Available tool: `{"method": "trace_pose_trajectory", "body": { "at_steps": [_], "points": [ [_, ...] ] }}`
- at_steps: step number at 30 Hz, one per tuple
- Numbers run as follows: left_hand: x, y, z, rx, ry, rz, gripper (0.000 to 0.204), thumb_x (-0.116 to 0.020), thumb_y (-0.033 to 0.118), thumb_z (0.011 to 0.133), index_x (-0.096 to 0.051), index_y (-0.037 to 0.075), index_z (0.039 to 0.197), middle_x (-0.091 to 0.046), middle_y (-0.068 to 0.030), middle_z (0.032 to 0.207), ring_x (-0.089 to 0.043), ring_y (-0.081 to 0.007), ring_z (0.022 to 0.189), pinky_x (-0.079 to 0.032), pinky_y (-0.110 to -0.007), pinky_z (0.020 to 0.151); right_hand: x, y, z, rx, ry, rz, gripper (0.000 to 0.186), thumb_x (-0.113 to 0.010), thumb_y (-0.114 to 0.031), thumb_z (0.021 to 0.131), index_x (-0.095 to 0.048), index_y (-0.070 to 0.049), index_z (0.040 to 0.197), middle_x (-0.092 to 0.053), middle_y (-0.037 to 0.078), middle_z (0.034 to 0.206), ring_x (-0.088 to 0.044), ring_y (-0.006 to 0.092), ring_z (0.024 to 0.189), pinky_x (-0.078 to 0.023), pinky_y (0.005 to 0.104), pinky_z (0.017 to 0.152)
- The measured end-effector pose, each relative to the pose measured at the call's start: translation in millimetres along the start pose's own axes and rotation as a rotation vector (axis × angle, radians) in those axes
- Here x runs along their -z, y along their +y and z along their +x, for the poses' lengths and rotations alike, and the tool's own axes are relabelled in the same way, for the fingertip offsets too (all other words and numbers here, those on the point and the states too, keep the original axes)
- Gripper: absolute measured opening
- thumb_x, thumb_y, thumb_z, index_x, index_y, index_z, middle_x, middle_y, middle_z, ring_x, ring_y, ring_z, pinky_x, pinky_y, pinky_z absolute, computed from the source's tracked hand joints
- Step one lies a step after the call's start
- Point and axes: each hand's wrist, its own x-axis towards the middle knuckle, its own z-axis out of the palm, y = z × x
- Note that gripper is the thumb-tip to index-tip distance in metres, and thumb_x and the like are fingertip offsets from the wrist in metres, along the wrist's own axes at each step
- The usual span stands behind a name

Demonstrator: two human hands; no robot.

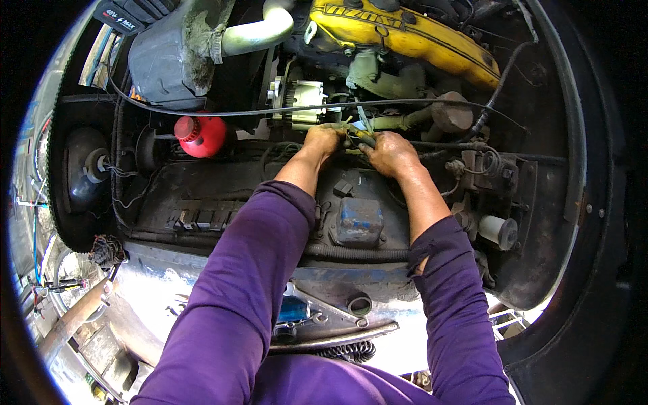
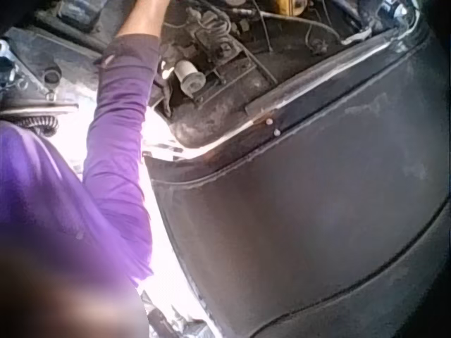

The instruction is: The person works on a car engine with the hood open, using pliers and a wrench to adjust and remove components near the alternator. They disconnect a wire harness and handle small parts within the engine bay.

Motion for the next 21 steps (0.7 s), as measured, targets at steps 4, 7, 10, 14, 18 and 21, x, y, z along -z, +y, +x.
{"method": "trace_pose_trajectory", "body": {
  "at_steps": [4, 7, 10, 14, 18, 21],
  "points": [
    [5, 5, 3, 0.015, -0.117, 0.327, 0.022, -0.064, 0.008, 0.089, -0.074, 0.007, 0.109, -0.075, -0.0092, 0.109, -0.072, -0.0221, 0.098, -0.058, -0.032, 0.084, -3, -6, -2, -0.005, -0.010, 0.004, 0.041, -0.064, -0.035, 0.094, -0.070, -0.004, 0.119, -0.069, 0.024, 0.119, -0.065, 0.0404, 0.114, -0.051, 0.0479, 0.100],
    [8, 14, 4, -0.068, -0.216, 0.671, 0.024, -0.066, 0.008, 0.086, -0.076, 0.009, 0.108, -0.075, -0.0096, 0.111, -0.071, -0.0233, 0.102, -0.058, -0.034, 0.086, -3, -8, -4, 0.008, -0.014, -0.012, 0.037, -0.065, -0.030, 0.092, -0.070, -0.002, 0.117, -0.069, 0.025, 0.118, -0.065, 0.0414, 0.113, -0.051, 0.0482, 0.100],
    [11, 20, 3, -0.074, -0.311, 0.859, 0.026, -0.068, 0.009, 0.083, -0.077, 0.010, 0.107, -0.075, -0.0100, 0.113, -0.071, -0.0245, 0.106, -0.058, -0.035, 0.088, -2, -10, -6, 0.002, -0.010, -0.002, 0.036, -0.065, -0.027, 0.091, -0.070, 0.000, 0.115, -0.069, 0.026, 0.117, -0.065, 0.0418, 0.113, -0.051, 0.0483, 0.099],
    [14, 20, 4, -0.058, -0.391, 0.927, 0.028, -0.070, 0.010, 0.079, -0.078, 0.013, 0.106, -0.075, -0.0105, 0.116, -0.071, -0.0262, 0.111, -0.057, -0.038, 0.090, -3, -7, -4, -0.037, -0.065, -0.026, 0.037, -0.065, -0.028, 0.092, -0.070, -0.002, 0.118, -0.069, 0.025, 0.120, -0.065, 0.0411, 0.115, -0.051, 0.0471, 0.100],
    [12, 16, 3, -0.092, -0.262, 0.940, 0.025, -0.067, 0.012, 0.082, -0.078, 0.013, 0.104, -0.075, -0.0108, 0.115, -0.071, -0.0267, 0.110, -0.058, -0.037, 0.089, -6, 7, 4, -0.119, -0.088, -0.042, 0.040, -0.064, -0.024, 0.089, -0.070, -0.001, 0.121, -0.067, 0.024, 0.128, -0.063, 0.0382, 0.122, -0.051, 0.0454, 0.104],
    [11, 10, 4, -0.106, -0.267, 0.841, 0.026, -0.065, 0.015, 0.085, -0.077, 0.011, 0.108, -0.075, -0.0102, 0.115, -0.072, -0.0272, 0.108, -0.058, -0.037, 0.089, -9, 19, 9, -0.123, -0.051, 0.033, 0.042, -0.064, -0.025, 0.089, -0.070, 0.001, 0.121, -0.065, 0.025, 0.130, -0.062, 0.0371, 0.123, -0.050, 0.0431, 0.106]
  ]
}}
